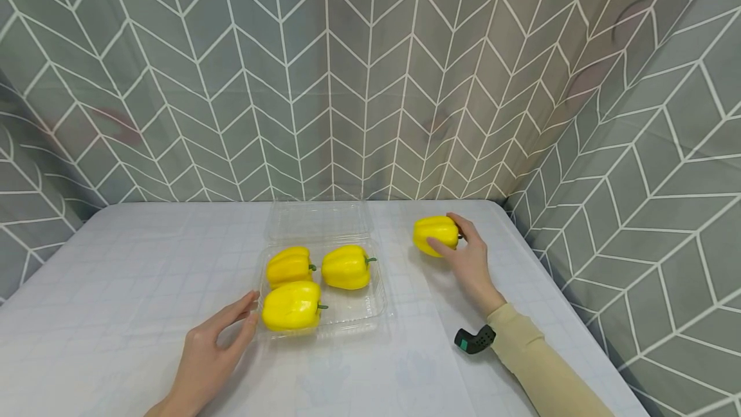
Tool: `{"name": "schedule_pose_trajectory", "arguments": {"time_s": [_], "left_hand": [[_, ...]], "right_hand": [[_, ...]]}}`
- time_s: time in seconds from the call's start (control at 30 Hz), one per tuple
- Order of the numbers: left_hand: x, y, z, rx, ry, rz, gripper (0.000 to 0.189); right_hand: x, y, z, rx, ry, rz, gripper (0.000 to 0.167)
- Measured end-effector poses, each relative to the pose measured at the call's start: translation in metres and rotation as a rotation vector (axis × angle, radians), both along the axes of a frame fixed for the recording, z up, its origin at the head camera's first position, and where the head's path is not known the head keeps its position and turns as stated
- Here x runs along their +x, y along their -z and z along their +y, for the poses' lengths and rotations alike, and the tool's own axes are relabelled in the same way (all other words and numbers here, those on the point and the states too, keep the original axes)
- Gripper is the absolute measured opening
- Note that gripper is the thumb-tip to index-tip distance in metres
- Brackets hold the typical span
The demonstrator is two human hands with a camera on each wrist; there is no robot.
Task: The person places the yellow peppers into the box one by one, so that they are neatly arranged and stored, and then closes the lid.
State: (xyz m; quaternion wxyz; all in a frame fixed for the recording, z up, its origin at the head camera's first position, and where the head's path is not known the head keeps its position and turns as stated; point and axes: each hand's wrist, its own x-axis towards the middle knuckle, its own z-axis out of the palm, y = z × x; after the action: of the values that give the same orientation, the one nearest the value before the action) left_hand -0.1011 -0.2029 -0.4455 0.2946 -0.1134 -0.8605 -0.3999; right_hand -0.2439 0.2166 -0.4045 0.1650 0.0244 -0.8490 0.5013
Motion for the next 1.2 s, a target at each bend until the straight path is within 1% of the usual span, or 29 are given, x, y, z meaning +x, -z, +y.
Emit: {"name": "schedule_pose_trajectory", "arguments": {"time_s": [0.13,0.37,0.6,0.9,1.2], "left_hand": [[0.0,0.0,0.0,-0.001,-0.005,-0.007,0.041],[0.0,0.0,0.0,0.001,-0.001,0.002,0.041],[0.001,-0.001,0.0,-0.01,-0.014,-0.014,0.04],[0.001,-0.002,0.001,-0.013,-0.012,-0.012,0.041],[0.001,-0.001,0.001,-0.004,-0.001,0.002,0.041]], "right_hand": [[0.002,-0.002,-0.003,-0.001,-0.01,0.01,0.073],[0.006,-0.005,-0.009,0.012,-0.037,0.039,0.072],[0.012,-0.009,-0.015,0.014,-0.062,0.065,0.07],[0.015,-0.01,-0.02,0.013,-0.077,0.078,0.07],[0.02,-0.016,-0.026,0.007,-0.093,0.087,0.07]]}}
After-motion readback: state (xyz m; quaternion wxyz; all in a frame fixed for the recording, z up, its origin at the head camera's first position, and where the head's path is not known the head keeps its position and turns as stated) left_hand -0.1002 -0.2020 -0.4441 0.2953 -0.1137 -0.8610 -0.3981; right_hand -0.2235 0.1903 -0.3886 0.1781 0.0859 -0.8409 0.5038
